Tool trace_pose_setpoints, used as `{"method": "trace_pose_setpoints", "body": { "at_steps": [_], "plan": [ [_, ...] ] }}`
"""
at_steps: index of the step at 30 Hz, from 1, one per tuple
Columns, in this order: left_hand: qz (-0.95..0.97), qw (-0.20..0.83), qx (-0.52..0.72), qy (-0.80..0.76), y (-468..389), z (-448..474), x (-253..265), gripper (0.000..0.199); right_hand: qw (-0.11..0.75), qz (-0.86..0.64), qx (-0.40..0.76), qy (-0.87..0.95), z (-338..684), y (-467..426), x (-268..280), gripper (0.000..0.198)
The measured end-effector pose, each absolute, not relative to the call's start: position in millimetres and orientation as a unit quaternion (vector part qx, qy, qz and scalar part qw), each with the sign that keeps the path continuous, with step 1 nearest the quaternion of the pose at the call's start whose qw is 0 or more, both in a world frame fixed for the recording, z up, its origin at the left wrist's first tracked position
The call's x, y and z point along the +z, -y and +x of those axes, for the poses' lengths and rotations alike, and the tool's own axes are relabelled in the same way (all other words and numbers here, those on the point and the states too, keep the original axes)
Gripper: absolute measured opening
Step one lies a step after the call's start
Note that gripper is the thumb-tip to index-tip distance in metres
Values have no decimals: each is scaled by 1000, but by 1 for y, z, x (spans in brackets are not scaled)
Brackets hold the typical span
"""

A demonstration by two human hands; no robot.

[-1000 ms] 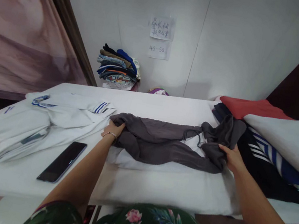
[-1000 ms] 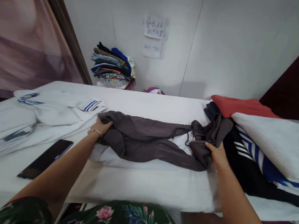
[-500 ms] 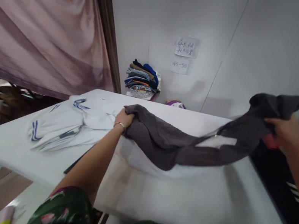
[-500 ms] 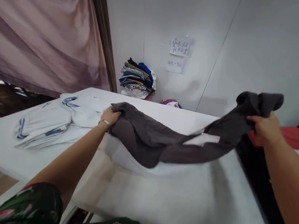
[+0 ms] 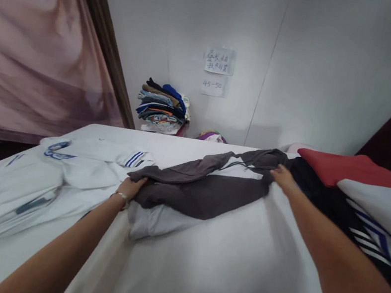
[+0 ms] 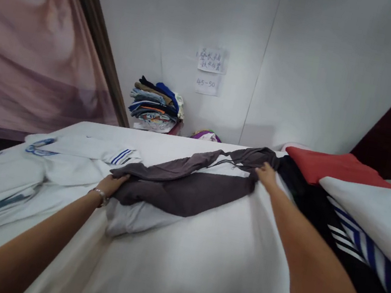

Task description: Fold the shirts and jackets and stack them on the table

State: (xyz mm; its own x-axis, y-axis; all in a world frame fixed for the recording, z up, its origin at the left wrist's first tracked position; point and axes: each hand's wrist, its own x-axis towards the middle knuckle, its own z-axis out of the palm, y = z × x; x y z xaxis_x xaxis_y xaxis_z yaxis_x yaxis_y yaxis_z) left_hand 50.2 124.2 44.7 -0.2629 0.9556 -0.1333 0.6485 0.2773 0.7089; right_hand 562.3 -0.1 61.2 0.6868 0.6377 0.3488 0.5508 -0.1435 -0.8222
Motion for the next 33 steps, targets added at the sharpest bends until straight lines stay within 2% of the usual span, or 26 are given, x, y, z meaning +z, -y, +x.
{"method": "trace_pose_setpoints", "body": {
  "at_steps": [2,4,5,7,10,15,16,19,23,26,30,33],
  "plan": [
    [592,204,264,-733,-113,51,51,52,509,-751,77,413,535,11,20,24],
    [671,116,302,-667,-94,60,53,58,505,-738,93,439,508,27,-10,29],
    [714,93,324,-614,-82,68,52,57,502,-729,95,454,494,37,-20,31],
    [799,110,330,-491,-57,85,45,53,485,-685,92,536,467,58,-33,35],
    [872,150,267,-382,-37,105,29,44,426,-600,104,669,428,81,-35,43],
    [881,71,179,-432,-54,113,36,7,323,-557,119,756,383,84,-20,58],
    [883,53,174,-433,-55,114,45,5,304,-559,117,762,378,81,-16,61],
    [887,-9,189,-422,-37,122,78,19,272,-577,105,763,368,77,-4,73],
    [903,-27,139,-406,39,146,101,35,319,-584,45,745,368,91,11,74],
    [952,30,77,-295,102,171,87,34,385,-551,9,741,379,119,6,62],
    [973,111,68,-193,151,201,59,36,447,-540,22,713,409,170,-24,36],
    [969,157,90,-168,158,219,55,36,484,-591,55,643,428,209,-39,34]
  ]
}}
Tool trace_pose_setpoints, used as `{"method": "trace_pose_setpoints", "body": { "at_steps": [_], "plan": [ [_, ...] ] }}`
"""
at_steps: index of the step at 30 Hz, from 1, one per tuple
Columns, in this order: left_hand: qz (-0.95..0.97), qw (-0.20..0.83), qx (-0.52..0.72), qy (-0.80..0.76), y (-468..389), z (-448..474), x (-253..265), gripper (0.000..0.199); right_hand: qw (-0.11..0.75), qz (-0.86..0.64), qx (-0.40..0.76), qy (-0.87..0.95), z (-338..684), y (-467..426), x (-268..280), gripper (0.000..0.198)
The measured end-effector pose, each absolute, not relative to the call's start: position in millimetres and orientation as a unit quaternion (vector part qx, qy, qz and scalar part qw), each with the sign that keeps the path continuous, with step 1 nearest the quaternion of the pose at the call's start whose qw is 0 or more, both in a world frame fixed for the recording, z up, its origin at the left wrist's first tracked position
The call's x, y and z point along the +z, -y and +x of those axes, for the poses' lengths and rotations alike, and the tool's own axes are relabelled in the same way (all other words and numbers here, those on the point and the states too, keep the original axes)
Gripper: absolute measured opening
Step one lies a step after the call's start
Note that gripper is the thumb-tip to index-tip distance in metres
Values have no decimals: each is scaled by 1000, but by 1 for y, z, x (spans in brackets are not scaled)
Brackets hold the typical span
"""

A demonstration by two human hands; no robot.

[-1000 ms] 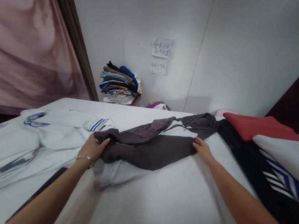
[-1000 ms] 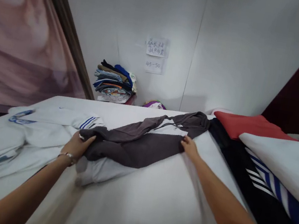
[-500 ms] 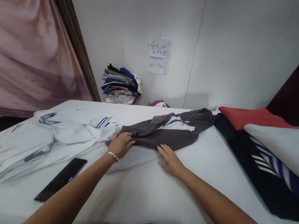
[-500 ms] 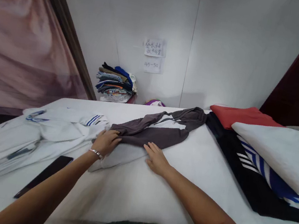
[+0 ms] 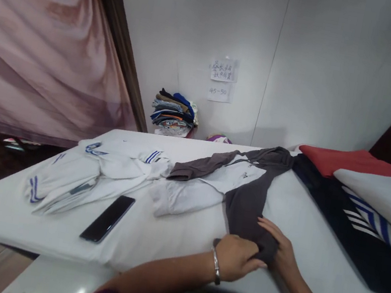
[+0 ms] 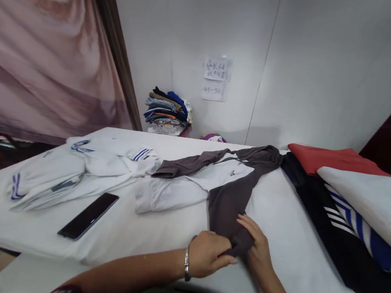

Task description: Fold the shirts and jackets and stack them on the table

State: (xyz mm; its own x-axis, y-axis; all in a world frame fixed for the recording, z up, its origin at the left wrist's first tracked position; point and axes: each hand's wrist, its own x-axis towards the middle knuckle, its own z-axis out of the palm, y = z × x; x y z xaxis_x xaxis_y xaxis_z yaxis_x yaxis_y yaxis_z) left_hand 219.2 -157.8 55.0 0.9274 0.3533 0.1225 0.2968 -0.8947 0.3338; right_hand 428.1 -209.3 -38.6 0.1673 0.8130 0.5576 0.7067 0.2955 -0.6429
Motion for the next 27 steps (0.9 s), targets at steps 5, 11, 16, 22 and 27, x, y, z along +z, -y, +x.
{"method": "trace_pose_setpoints", "body": {
  "at_steps": [5,11,16,22,27],
  "plan": [
    [934,242,143,-221,140,247,56,34,471,-639,76,603,424,239,-24,51],
    [901,355,126,-216,86,264,49,33,490,-696,228,473,428,221,4,46],
    [897,155,148,-388,-15,217,65,32,523,-715,234,400,465,218,12,37],
    [862,-19,19,-506,-98,170,51,46,444,-715,244,482,448,206,21,40],
    [839,-5,-6,-545,-125,168,50,25,344,-684,282,578,427,197,24,50]
  ]
}}
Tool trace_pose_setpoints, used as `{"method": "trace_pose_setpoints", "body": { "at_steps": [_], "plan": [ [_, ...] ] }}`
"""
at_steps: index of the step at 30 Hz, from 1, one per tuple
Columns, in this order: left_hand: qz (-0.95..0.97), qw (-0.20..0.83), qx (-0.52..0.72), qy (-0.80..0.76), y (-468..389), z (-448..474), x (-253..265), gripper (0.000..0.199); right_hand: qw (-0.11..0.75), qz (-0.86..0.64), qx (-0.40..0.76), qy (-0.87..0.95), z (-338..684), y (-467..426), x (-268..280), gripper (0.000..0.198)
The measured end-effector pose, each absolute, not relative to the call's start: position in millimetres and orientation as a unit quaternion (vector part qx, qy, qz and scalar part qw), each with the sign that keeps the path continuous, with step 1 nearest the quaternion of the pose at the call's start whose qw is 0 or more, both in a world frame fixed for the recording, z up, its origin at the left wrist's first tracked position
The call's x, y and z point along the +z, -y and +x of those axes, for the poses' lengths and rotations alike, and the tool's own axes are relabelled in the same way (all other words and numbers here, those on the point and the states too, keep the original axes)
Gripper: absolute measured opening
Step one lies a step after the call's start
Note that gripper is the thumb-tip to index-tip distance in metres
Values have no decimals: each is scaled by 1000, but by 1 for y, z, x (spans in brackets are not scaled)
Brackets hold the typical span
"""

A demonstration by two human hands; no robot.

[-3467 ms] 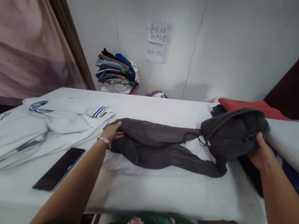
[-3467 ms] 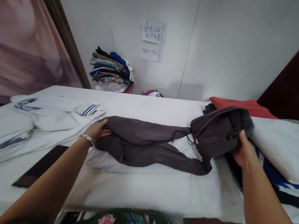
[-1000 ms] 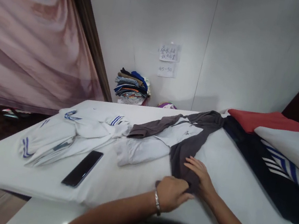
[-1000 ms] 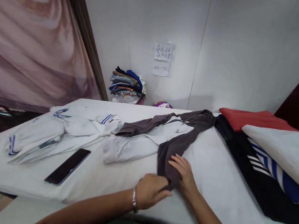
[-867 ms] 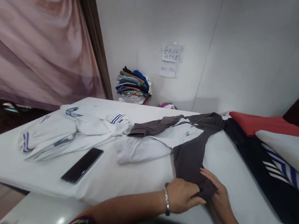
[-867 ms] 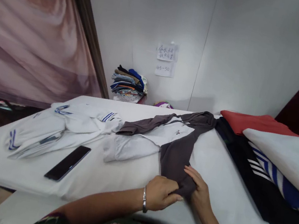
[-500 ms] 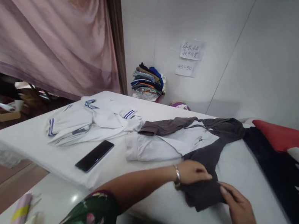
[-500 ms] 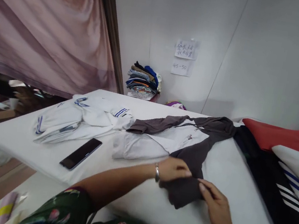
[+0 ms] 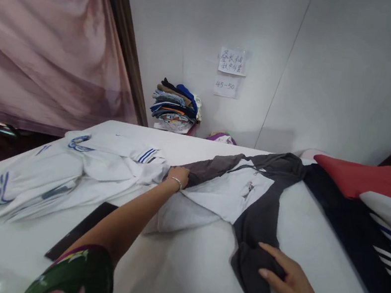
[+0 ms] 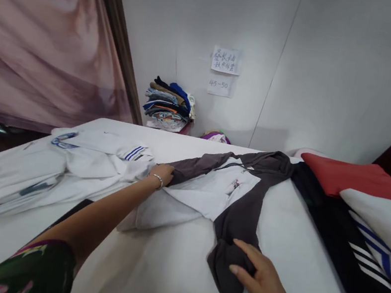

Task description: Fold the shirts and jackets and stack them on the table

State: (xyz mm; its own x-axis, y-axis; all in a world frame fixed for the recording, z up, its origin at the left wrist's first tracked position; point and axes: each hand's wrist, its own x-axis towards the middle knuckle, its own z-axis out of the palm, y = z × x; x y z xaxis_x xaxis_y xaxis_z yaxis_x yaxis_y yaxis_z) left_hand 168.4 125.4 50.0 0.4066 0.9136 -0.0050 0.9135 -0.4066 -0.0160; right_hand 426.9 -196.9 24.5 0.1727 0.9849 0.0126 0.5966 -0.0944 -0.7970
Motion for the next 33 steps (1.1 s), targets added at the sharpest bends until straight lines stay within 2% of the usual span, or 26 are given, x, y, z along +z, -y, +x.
{"method": "trace_pose_setpoints", "body": {
  "at_steps": [3,6,9,11,13,15,19,22,25,30,33],
  "plan": [
    [-818,19,-18,574,-156,160,82,27,311,-678,337,574,428,200,22,56],
    [-773,56,-82,626,-201,142,131,35,355,-665,383,534,436,203,20,49],
    [-648,123,-249,709,-232,129,167,37,399,-664,390,498,445,201,23,45],
    [-659,143,-296,676,-229,130,170,44,401,-674,381,489,449,197,27,44],
    [-777,85,-248,572,-204,139,153,39,387,-682,372,498,450,190,33,43],
    [-892,-25,-150,426,-164,147,122,37,385,-681,362,507,452,181,40,40],
    [-954,-102,-60,274,-94,139,60,44,436,-673,351,483,455,165,53,45],
    [-947,-99,-1,305,-82,123,41,52,489,-652,373,443,459,162,56,48],
    [-924,-61,42,376,-85,119,50,40,559,-632,376,383,472,175,61,45],
    [-944,21,-3,329,-43,129,81,16,719,-616,200,250,525,227,79,35],
    [-949,19,13,313,7,130,80,13,724,-639,127,226,552,255,81,40]
  ]
}}
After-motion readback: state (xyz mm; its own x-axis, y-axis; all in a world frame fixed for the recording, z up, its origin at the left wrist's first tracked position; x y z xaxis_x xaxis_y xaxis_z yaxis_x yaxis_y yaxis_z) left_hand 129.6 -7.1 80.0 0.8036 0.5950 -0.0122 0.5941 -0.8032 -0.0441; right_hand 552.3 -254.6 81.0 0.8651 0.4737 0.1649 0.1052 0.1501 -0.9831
